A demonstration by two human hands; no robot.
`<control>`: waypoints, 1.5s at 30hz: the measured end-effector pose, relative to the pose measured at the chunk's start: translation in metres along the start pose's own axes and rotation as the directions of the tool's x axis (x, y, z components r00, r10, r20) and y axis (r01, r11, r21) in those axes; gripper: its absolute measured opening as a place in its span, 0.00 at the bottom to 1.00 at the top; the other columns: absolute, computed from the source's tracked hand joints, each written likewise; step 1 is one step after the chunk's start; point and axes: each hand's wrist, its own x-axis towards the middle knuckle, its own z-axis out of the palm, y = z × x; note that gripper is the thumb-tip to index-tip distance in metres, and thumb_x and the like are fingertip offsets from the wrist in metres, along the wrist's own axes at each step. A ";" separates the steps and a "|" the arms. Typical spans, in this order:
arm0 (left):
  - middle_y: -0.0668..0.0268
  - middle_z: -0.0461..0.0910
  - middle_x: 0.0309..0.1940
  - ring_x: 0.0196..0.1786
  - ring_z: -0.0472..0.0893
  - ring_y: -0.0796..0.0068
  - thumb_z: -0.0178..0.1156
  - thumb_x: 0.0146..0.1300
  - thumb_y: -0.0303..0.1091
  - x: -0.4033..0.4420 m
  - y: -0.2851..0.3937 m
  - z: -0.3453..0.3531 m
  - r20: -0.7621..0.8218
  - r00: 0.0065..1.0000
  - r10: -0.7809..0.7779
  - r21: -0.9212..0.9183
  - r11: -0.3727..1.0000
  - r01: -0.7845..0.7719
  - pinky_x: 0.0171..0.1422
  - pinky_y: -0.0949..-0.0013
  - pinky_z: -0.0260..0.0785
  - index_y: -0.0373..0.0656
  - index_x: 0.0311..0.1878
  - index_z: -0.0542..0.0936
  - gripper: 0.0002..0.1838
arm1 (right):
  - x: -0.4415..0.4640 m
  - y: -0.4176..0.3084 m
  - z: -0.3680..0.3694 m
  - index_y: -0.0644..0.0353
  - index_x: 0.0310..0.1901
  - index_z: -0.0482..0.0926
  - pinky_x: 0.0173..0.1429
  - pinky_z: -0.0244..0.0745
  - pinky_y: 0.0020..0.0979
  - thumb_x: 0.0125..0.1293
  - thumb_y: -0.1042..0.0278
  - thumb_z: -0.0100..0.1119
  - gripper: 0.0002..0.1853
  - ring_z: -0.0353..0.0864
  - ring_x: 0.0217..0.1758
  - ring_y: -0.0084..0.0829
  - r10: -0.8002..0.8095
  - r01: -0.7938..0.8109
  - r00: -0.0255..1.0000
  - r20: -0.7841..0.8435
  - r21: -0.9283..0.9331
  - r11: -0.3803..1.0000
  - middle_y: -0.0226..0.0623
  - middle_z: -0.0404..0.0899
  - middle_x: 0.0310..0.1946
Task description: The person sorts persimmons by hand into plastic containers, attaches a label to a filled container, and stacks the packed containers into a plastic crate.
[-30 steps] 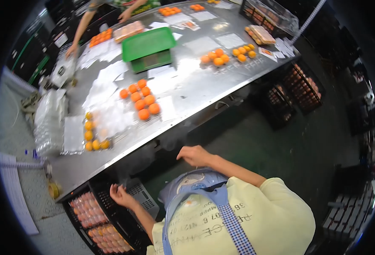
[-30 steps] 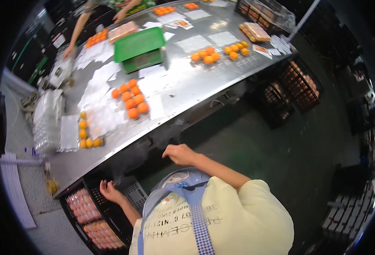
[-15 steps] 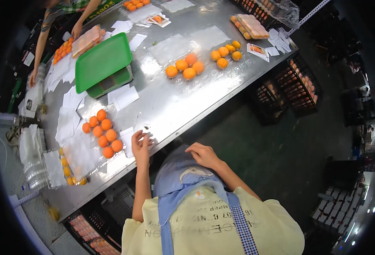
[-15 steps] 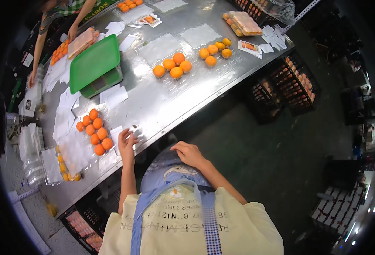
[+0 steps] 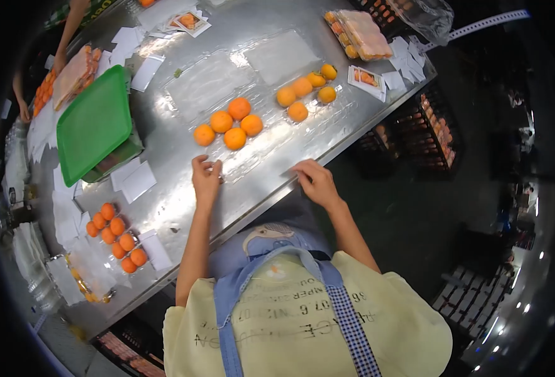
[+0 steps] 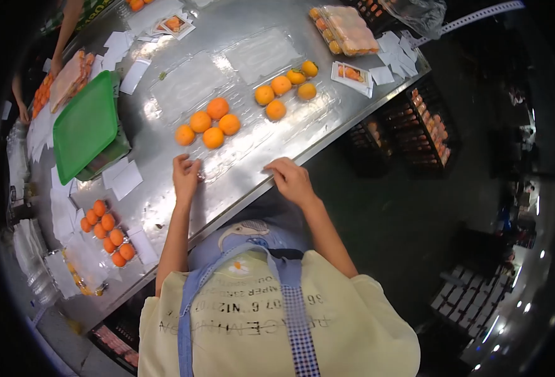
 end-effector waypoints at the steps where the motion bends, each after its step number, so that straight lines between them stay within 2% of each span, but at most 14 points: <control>1: 0.64 0.76 0.33 0.24 0.75 0.79 0.64 0.61 0.33 -0.003 0.003 0.000 -0.005 0.999 -0.032 -0.022 0.999 0.032 0.24 0.75 0.70 0.40 0.54 0.69 0.21 | 0.015 0.016 -0.012 0.60 0.41 0.82 0.41 0.76 0.31 0.59 0.80 0.54 0.10 0.82 0.37 0.38 -0.015 0.015 1.000 0.015 -0.022 1.000 0.40 0.81 0.37; 8: 0.73 0.71 0.21 0.18 0.67 0.85 0.58 0.60 0.26 -0.014 0.024 0.023 -0.245 0.947 -0.209 -0.068 0.978 0.198 0.19 0.78 0.58 0.42 0.49 0.75 0.13 | 0.165 0.118 -0.102 0.60 0.45 0.81 0.43 0.77 0.37 0.61 0.76 0.54 0.11 0.80 0.40 0.44 -0.055 0.050 0.992 -0.109 -0.048 0.998 0.42 0.80 0.39; 12: 0.73 0.74 0.22 0.24 0.68 0.86 0.57 0.58 0.26 -0.014 0.005 0.024 -0.445 0.885 -0.137 -0.001 0.988 0.152 0.29 0.78 0.60 0.42 0.46 0.80 0.12 | 0.225 0.187 -0.117 0.61 0.52 0.76 0.56 0.72 0.40 0.64 0.72 0.53 0.15 0.78 0.49 0.49 -0.146 0.086 0.980 -0.132 -0.381 0.921 0.48 0.80 0.45; 15: 0.72 0.75 0.22 0.25 0.68 0.86 0.59 0.59 0.29 -0.023 -0.014 0.019 -0.570 0.810 -0.137 0.030 0.982 0.187 0.30 0.77 0.60 0.41 0.42 0.82 0.08 | 0.244 0.226 -0.111 0.63 0.56 0.74 0.56 0.72 0.40 0.65 0.70 0.53 0.18 0.78 0.51 0.49 0.112 -0.079 0.988 0.107 -0.268 0.960 0.50 0.78 0.50; 18: 0.72 0.76 0.23 0.26 0.70 0.85 0.61 0.60 0.31 -0.034 -0.027 0.018 -0.680 0.724 -0.113 0.103 0.963 0.248 0.32 0.77 0.62 0.39 0.41 0.82 0.08 | 0.246 0.245 -0.119 0.65 0.59 0.72 0.57 0.72 0.40 0.66 0.69 0.53 0.21 0.78 0.54 0.48 0.091 -0.091 0.962 0.257 -0.012 0.996 0.51 0.78 0.52; 23: 0.73 0.75 0.24 0.26 0.71 0.84 0.61 0.63 0.35 -0.047 -0.054 0.009 -0.681 0.728 -0.081 0.110 0.971 0.211 0.32 0.76 0.64 0.37 0.40 0.81 0.11 | 0.219 0.240 -0.133 0.63 0.62 0.71 0.44 0.74 0.29 0.62 0.70 0.59 0.25 0.76 0.36 0.27 0.237 -0.354 0.824 0.515 0.141 0.924 0.43 0.79 0.41; 26: 0.74 0.74 0.22 0.26 0.71 0.83 0.62 0.64 0.37 -0.050 -0.038 0.007 -0.634 0.743 -0.213 0.029 0.954 0.298 0.33 0.76 0.65 0.37 0.41 0.81 0.11 | 0.191 0.230 -0.133 0.63 0.62 0.71 0.46 0.73 0.33 0.61 0.70 0.59 0.26 0.77 0.37 0.35 0.172 -0.249 0.854 0.490 0.096 0.964 0.45 0.78 0.41; 27: 0.70 0.76 0.28 0.32 0.74 0.79 0.61 0.65 0.39 -0.052 -0.032 0.005 -0.610 0.731 -0.307 -0.014 0.926 0.377 0.38 0.75 0.67 0.36 0.47 0.79 0.15 | 0.188 0.222 -0.135 0.63 0.62 0.70 0.46 0.74 0.32 0.60 0.71 0.61 0.27 0.77 0.38 0.34 0.164 -0.198 0.853 0.496 0.017 0.980 0.44 0.77 0.42; 30: 0.62 0.77 0.41 0.42 0.76 0.74 0.62 0.64 0.38 -0.050 -0.024 0.017 -0.794 0.607 -0.039 0.130 0.964 0.232 0.45 0.71 0.70 0.37 0.54 0.75 0.20 | 0.197 0.184 -0.150 0.61 0.63 0.70 0.48 0.74 0.31 0.53 0.75 0.67 0.33 0.76 0.44 0.34 0.037 0.050 0.881 0.471 -0.170 0.984 0.41 0.75 0.47; 32: 0.60 0.75 0.48 0.48 0.75 0.72 0.62 0.64 0.37 -0.047 0.006 0.032 -0.790 0.607 0.088 0.220 0.964 0.148 0.49 0.70 0.70 0.38 0.57 0.73 0.21 | 0.204 0.155 -0.152 0.59 0.63 0.70 0.55 0.73 0.35 0.48 0.74 0.70 0.37 0.74 0.52 0.39 -0.201 0.314 0.893 0.403 -0.238 0.919 0.41 0.74 0.51; 36: 0.61 0.74 0.51 0.52 0.74 0.70 0.62 0.63 0.32 -0.035 0.048 0.064 -0.702 0.685 0.194 0.270 0.963 0.005 0.52 0.68 0.70 0.39 0.58 0.73 0.20 | 0.214 0.168 -0.136 0.55 0.56 0.75 0.59 0.71 0.37 0.46 0.74 0.69 0.30 0.71 0.56 0.44 -0.168 0.312 0.834 0.526 -0.198 0.929 0.40 0.73 0.53; 40: 0.62 0.74 0.51 0.51 0.75 0.73 0.61 0.63 0.28 -0.023 0.090 0.109 -0.582 0.748 0.318 0.295 0.940 -0.170 0.52 0.71 0.70 0.40 0.56 0.74 0.18 | 0.213 0.167 -0.142 0.59 0.56 0.72 0.60 0.70 0.34 0.46 0.77 0.72 0.32 0.74 0.56 0.38 -0.112 0.156 0.867 0.485 -0.051 0.986 0.39 0.73 0.53; 43: 0.63 0.76 0.50 0.48 0.76 0.74 0.61 0.63 0.28 -0.025 0.121 0.149 -0.398 0.896 0.198 0.129 0.979 -0.160 0.51 0.72 0.71 0.42 0.57 0.74 0.18 | 0.195 0.161 -0.144 0.61 0.57 0.67 0.63 0.67 0.33 0.47 0.77 0.73 0.35 0.73 0.58 0.35 0.105 -0.328 0.892 0.439 0.472 0.819 0.41 0.72 0.54; 45: 0.64 0.77 0.48 0.46 0.77 0.75 0.60 0.65 0.29 -0.022 0.141 0.181 -0.124 0.986 0.109 -0.160 0.979 -0.129 0.50 0.71 0.72 0.44 0.58 0.73 0.18 | 0.188 0.141 -0.146 0.61 0.58 0.64 0.66 0.65 0.35 0.47 0.76 0.75 0.37 0.71 0.60 0.35 -0.002 -0.259 0.899 0.437 0.537 0.803 0.41 0.72 0.55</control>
